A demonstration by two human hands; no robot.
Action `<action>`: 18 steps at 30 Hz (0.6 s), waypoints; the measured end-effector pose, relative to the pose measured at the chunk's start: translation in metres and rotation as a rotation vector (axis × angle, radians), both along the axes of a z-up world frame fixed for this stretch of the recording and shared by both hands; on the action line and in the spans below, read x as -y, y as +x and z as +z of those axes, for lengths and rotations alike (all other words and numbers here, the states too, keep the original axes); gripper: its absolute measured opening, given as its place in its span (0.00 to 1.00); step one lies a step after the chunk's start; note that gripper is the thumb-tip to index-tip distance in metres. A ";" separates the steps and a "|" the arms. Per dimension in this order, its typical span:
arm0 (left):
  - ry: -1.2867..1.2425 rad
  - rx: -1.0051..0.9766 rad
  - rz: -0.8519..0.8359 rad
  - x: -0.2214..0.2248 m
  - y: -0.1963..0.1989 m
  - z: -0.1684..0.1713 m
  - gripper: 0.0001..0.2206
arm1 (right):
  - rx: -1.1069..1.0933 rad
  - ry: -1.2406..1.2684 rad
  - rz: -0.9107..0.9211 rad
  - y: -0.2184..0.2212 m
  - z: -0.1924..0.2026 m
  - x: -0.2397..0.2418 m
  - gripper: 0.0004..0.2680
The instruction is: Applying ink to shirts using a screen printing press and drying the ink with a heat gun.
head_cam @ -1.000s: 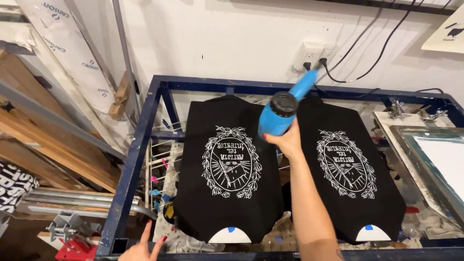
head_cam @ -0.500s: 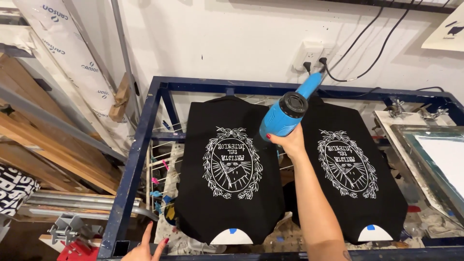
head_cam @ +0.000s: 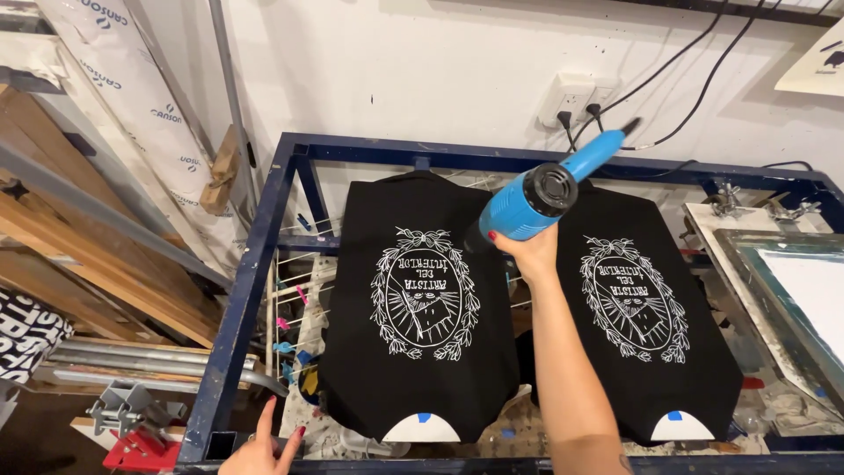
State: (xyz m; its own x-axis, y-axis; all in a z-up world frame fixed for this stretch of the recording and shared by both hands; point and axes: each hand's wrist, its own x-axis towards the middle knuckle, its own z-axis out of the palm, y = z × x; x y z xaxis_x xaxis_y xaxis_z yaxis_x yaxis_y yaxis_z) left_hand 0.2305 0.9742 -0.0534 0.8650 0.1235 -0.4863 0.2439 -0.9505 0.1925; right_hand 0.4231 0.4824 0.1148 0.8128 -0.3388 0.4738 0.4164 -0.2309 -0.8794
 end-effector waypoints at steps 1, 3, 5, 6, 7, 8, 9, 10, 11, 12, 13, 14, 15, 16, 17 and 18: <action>0.001 0.001 0.000 -0.001 0.001 0.000 0.42 | 0.001 0.001 0.000 -0.001 -0.001 0.001 0.33; -0.047 -0.023 0.003 -0.002 0.003 0.000 0.42 | -0.089 0.007 0.099 -0.004 -0.002 0.005 0.34; -0.009 -0.017 -0.004 -0.001 0.003 -0.004 0.42 | -0.074 0.011 0.032 -0.002 -0.002 0.003 0.34; 0.030 -0.010 -0.011 -0.001 0.002 -0.006 0.41 | -0.058 0.017 -0.035 -0.002 -0.003 0.001 0.35; 0.031 -0.011 -0.009 -0.001 0.000 -0.011 0.41 | -0.059 0.018 -0.033 -0.001 -0.004 0.000 0.35; 0.072 -0.034 -0.001 -0.001 -0.001 -0.015 0.30 | -0.069 0.024 -0.042 0.000 -0.005 -0.001 0.35; 0.115 -0.055 0.004 -0.001 -0.001 -0.019 0.25 | -0.079 0.031 -0.054 0.001 -0.005 -0.001 0.36; 0.116 -0.054 0.003 -0.001 -0.002 -0.018 0.25 | -0.078 0.032 -0.055 -0.002 -0.003 0.000 0.36; 0.135 -0.087 -0.019 -0.002 -0.002 -0.017 0.25 | -0.098 0.044 -0.017 -0.005 0.000 0.001 0.35; 0.154 -0.119 -0.041 -0.002 -0.002 -0.016 0.28 | -0.117 0.056 0.022 -0.007 0.002 0.003 0.34; 0.153 -0.120 -0.041 -0.003 -0.003 -0.016 0.28 | -0.118 0.055 0.021 -0.002 0.000 0.003 0.34; 0.157 -0.097 -0.053 -0.003 -0.003 -0.017 0.28 | -0.038 0.063 -0.057 0.002 -0.003 0.002 0.34; 0.161 -0.076 -0.065 -0.004 -0.005 -0.019 0.28 | 0.040 0.070 -0.135 0.006 -0.006 0.002 0.34; 0.159 -0.078 -0.065 -0.003 -0.007 -0.020 0.28 | 0.038 0.068 -0.135 0.003 -0.007 0.003 0.34; 0.159 -0.069 -0.067 -0.003 -0.006 -0.021 0.28 | -0.011 0.065 -0.086 0.001 -0.007 0.004 0.34; 0.159 -0.060 -0.069 -0.004 -0.006 -0.022 0.28 | -0.060 0.061 -0.038 -0.001 -0.007 0.005 0.35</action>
